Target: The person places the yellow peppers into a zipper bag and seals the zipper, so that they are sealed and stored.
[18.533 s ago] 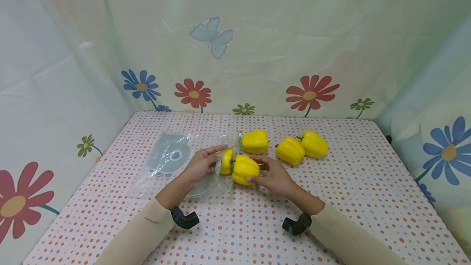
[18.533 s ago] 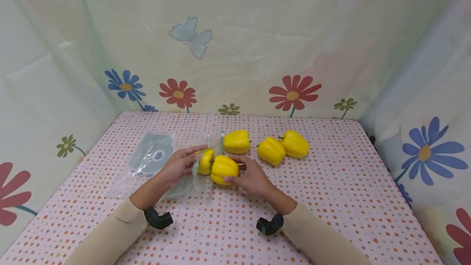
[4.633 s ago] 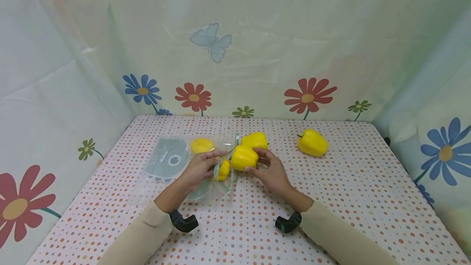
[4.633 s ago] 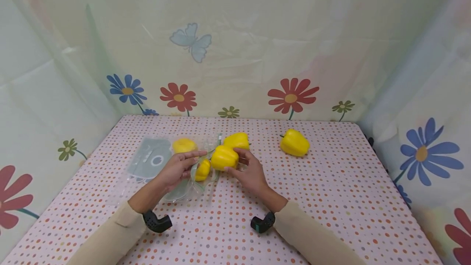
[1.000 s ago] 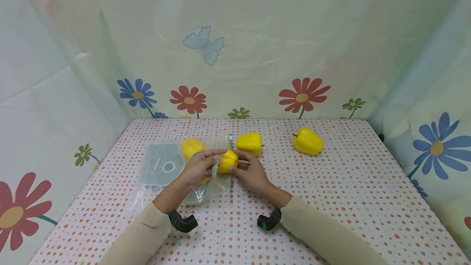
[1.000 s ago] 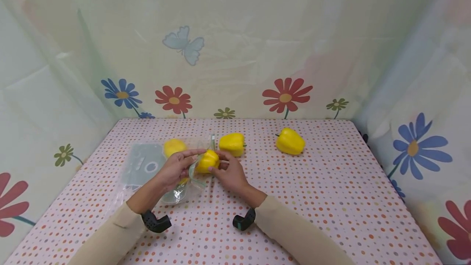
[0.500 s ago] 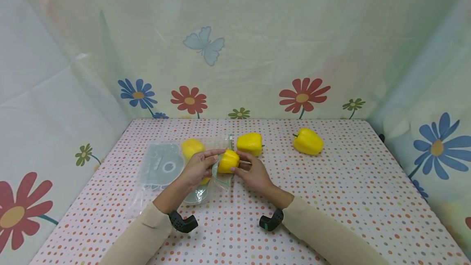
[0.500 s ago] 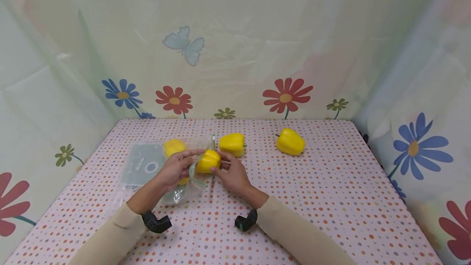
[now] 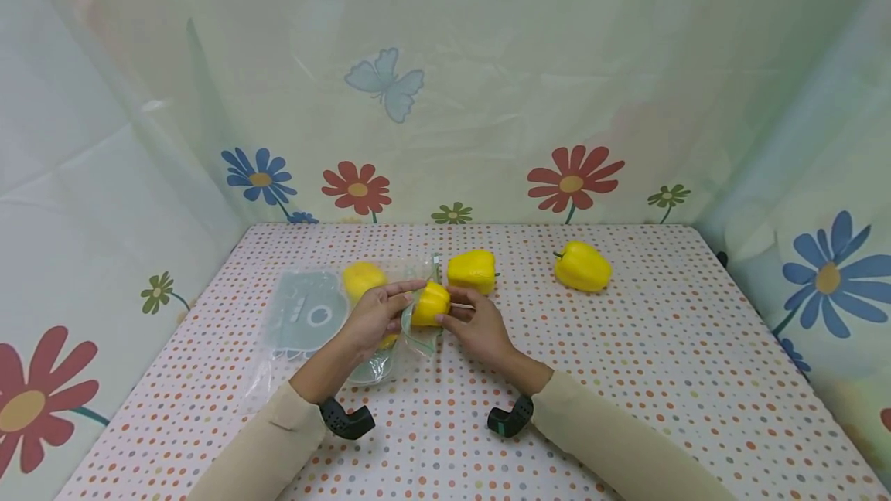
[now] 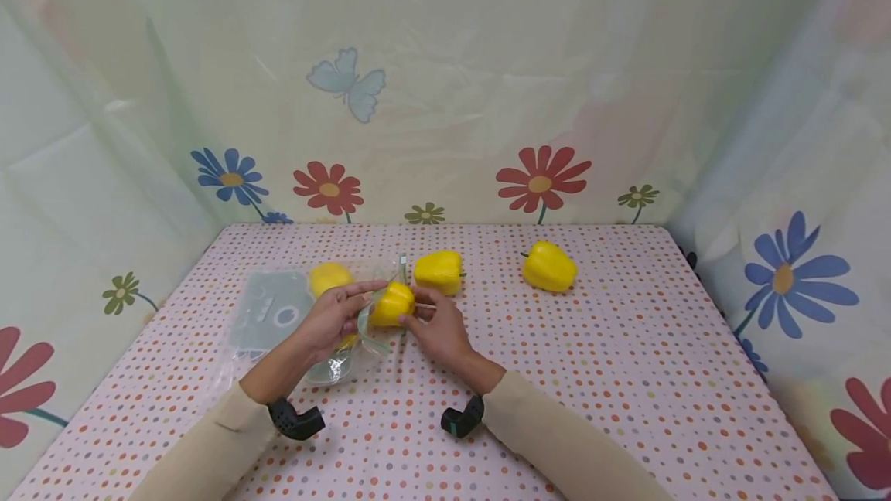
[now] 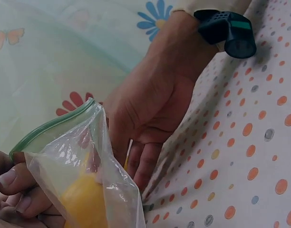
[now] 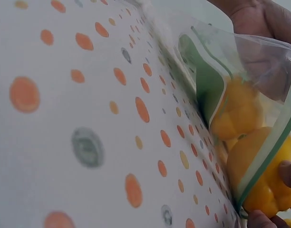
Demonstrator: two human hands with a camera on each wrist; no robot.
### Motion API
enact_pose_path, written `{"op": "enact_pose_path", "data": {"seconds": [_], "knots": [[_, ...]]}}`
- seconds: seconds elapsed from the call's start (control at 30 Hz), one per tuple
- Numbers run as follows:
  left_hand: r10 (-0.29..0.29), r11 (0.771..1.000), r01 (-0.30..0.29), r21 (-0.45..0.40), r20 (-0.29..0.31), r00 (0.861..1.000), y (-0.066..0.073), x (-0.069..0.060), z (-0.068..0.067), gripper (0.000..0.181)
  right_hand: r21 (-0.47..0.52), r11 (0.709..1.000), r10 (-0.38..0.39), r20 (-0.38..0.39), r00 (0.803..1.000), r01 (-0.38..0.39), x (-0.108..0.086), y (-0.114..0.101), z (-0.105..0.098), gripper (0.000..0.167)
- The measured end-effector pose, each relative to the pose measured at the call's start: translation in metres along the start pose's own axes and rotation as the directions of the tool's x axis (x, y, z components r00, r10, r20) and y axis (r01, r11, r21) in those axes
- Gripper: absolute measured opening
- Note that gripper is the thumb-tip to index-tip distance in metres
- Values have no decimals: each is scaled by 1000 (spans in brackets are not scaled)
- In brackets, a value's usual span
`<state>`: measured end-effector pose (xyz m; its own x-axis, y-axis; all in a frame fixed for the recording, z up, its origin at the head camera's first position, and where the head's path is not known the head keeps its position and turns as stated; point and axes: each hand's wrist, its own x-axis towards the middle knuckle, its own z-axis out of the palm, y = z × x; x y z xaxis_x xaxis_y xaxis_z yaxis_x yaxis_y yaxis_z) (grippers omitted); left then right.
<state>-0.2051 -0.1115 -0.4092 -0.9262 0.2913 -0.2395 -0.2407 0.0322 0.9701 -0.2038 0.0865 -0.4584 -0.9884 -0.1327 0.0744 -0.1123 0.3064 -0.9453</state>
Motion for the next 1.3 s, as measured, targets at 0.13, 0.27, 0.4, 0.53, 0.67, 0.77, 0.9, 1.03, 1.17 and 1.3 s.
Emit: {"op": "enact_pose_path", "data": {"seconds": [0.13,0.27,0.4,0.53,0.67,0.77,0.9,1.03,1.17,1.3], "knots": [[9,1000,-9,-23,24,1000,0,-1,0,37,-3,1000,-16,5,1000,16,1,-1,3,55],[15,999,-13,-36,35,999,-1,-1,0,37,-4,1000,-30,7,1000,30,3,0,5,55],[16,999,-15,-41,36,999,-1,-1,0,36,-9,999,-49,11,999,49,5,-1,7,54],[20,999,-19,-39,37,999,0,-2,0,36,-14,999,-47,14,999,47,6,-4,9,53],[28,999,-26,-42,46,999,1,-3,1,37,-15,1000,-25,18,1000,25,7,-4,10,53],[30,998,-27,-51,53,998,2,-3,1,37,-25,999,-21,20,1000,22,9,-4,11,53],[33,998,-29,-58,55,998,2,-3,0,37,-31,999,-18,23,1000,18,12,-2,13,53],[34,998,-31,-57,54,998,1,-2,0,37,-35,999,-6,27,1000,7,13,-2,13,54],[28,998,-25,-56,54,998,1,-2,0,37,-30,999,-10,33,999,11,13,-3,14,54],[26,998,-23,-56,55,998,1,-1,-1,37,-30,999,-13,40,999,14,13,-4,14,54]]}}
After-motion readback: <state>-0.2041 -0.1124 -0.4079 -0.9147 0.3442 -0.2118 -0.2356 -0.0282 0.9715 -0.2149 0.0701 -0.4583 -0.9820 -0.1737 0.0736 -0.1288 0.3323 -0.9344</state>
